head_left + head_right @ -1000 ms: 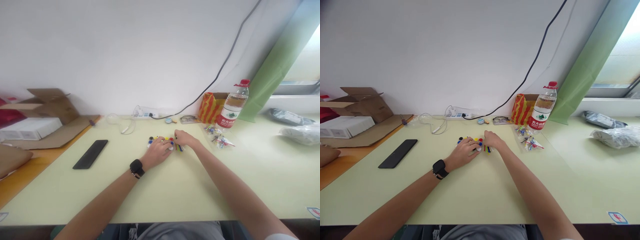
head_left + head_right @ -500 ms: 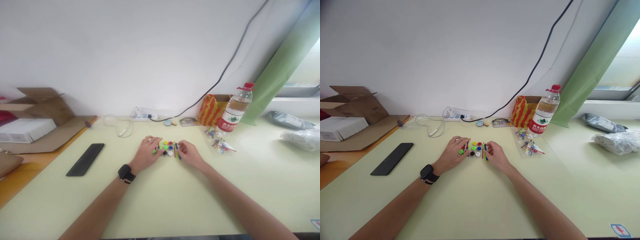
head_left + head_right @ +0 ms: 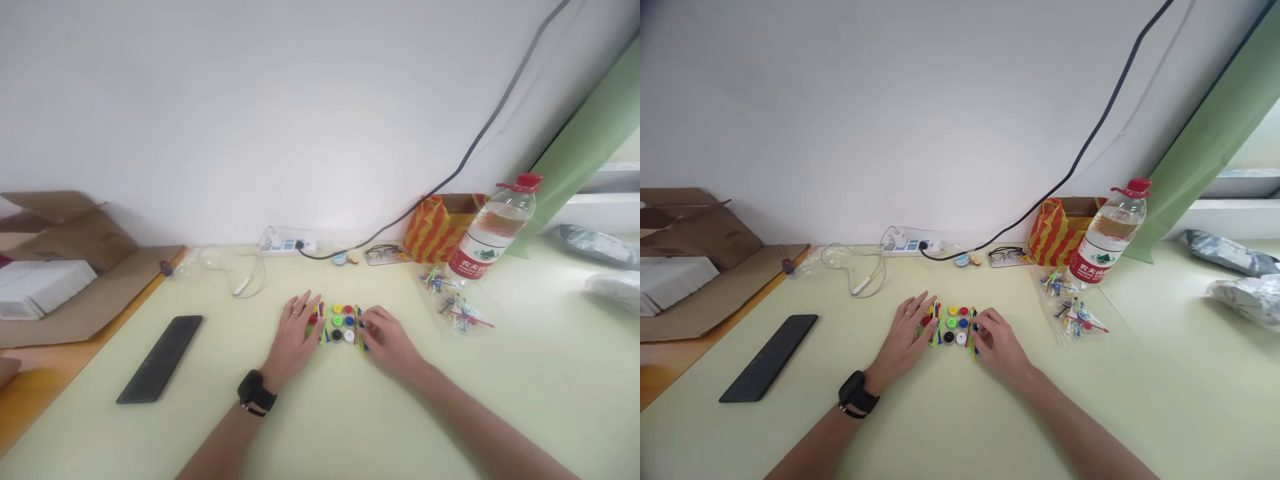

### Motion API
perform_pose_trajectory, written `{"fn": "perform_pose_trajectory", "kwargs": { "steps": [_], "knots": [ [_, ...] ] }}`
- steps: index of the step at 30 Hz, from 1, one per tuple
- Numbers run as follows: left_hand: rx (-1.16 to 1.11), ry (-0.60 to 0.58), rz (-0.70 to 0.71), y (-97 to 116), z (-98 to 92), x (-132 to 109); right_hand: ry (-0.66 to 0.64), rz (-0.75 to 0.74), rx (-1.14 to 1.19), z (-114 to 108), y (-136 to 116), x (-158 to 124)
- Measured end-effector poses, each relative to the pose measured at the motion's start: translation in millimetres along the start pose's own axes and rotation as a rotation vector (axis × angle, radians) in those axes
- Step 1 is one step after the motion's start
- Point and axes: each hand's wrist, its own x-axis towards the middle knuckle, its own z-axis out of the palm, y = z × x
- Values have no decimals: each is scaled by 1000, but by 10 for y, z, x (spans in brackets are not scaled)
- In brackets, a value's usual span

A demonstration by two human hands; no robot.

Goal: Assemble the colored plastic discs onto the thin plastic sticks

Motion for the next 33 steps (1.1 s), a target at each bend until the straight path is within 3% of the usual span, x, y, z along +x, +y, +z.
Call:
{"fn": "perform_pose_trajectory", "kwargs": {
  "steps": [6,11,16,24,33],
  "knots": [
    [22,-15,-2,26,-10,10,-24,-41,-33,-7,-19,-26],
    [-6,-29,-12,45,-10,26,-37,31,0,-59,-11,-21],
    [-7,7,-22,39,-15,28,63,107,54,-131,6,1],
    [132,-80,119,91,-6,-1,-47,-83,-58,-61,-12,-26],
    [184,-80,175,89,10,13,-38,-68,-168,-51,5,2]
  ]
}}
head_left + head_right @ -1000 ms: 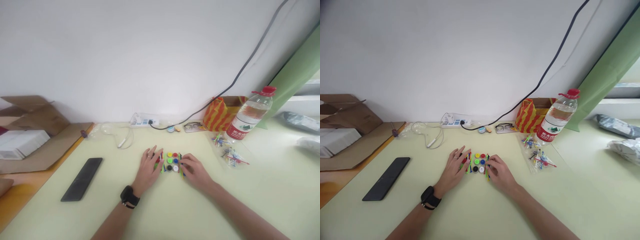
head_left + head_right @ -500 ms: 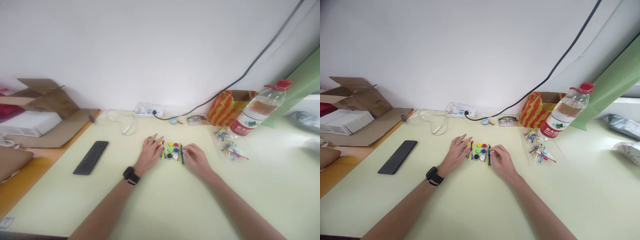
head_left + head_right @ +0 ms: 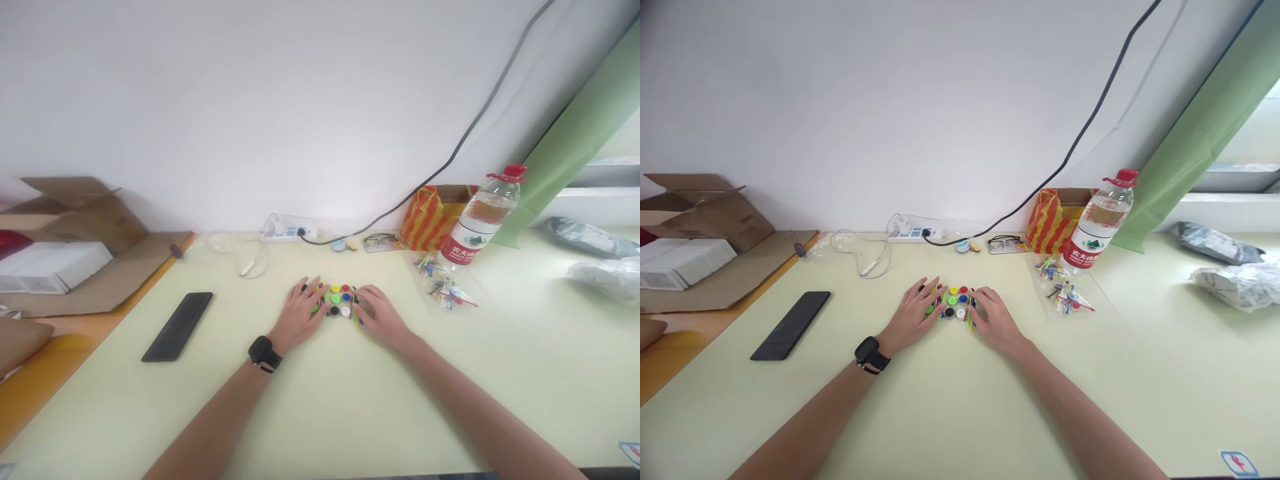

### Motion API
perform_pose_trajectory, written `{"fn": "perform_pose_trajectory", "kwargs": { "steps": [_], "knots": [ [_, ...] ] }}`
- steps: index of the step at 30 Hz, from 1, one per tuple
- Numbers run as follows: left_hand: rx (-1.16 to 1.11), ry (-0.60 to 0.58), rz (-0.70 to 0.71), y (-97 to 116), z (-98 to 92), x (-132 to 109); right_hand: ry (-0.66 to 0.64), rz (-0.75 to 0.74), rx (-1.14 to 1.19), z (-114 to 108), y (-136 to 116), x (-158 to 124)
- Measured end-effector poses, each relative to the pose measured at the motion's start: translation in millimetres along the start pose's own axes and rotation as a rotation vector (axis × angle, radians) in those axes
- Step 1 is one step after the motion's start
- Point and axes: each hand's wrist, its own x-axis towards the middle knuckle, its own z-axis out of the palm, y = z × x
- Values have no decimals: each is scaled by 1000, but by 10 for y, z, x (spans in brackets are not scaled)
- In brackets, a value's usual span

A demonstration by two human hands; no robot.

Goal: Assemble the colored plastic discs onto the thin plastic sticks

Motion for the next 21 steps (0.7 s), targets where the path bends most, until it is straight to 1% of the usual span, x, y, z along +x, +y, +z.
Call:
{"fn": "perform_pose_trajectory", "kwargs": {
  "steps": [2,6,10,16,21],
  "knots": [
    [-3,-6,11,0,-4,4,-28,-9,-71,17,-13,-4],
    [-3,-15,36,2,-13,11,-130,-25,-222,108,-45,18],
    [2,-20,44,-16,-4,8,-183,-58,-284,185,-68,71],
    [-12,-29,116,-63,-20,8,-195,-89,-298,270,-100,127],
    [-25,-29,157,-171,-98,-12,-179,-84,-293,412,-179,214]
  ]
}}
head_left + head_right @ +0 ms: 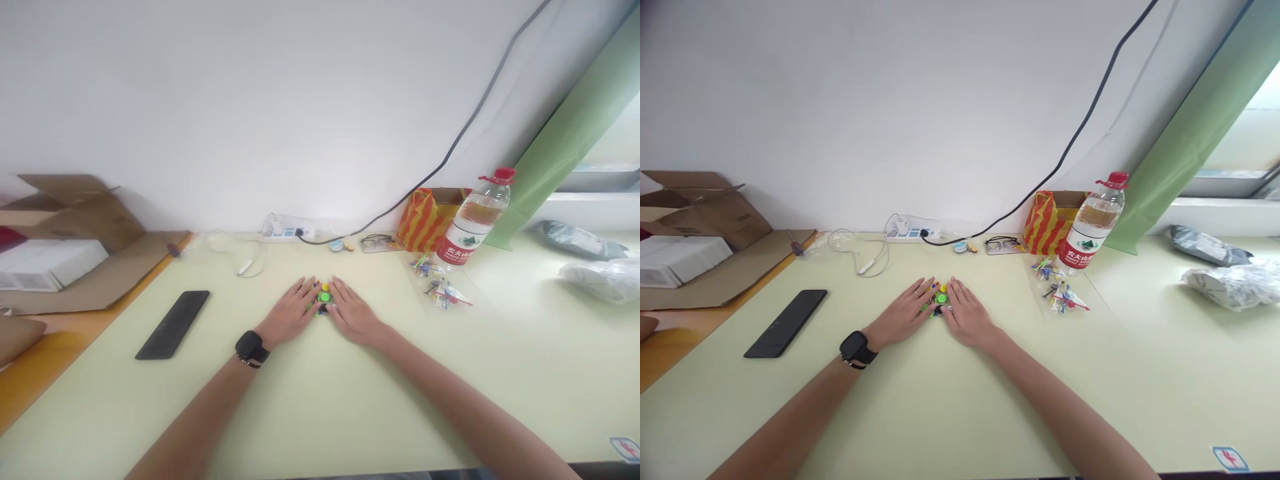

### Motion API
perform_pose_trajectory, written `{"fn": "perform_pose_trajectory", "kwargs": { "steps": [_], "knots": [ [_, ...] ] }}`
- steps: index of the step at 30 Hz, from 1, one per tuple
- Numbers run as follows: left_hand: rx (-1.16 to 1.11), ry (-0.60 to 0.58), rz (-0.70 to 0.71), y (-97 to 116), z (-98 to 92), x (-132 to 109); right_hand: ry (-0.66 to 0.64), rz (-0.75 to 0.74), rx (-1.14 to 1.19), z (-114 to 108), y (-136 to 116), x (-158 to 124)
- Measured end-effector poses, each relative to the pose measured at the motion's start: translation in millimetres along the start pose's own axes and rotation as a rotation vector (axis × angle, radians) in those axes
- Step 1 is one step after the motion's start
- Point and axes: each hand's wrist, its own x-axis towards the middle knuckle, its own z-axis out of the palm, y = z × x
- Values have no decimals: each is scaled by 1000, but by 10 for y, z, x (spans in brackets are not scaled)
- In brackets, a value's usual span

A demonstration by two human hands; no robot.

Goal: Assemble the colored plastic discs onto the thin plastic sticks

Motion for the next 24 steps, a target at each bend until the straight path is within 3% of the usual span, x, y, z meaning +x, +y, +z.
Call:
{"fn": "perform_pose_trajectory", "kwargs": {
  "steps": [7,12,15,19,21,24],
  "knots": [
    [-40,-22,-24,-124,-85,-141,-25,-8,27,96,-227,128],
    [-54,-9,-122,-118,-107,-171,25,-24,56,-86,-139,55],
    [-75,-19,-195,-181,-152,-217,199,72,-16,-389,216,-113],
    [-72,-69,-266,-320,-173,-287,417,348,-235,-886,962,-533],
    [-52,-89,-265,-356,-165,-298,444,510,-364,-1071,1304,-805],
    [-42,-111,-253,-330,-176,-285,366,722,-492,-1190,1636,-1181]
  ]
}}
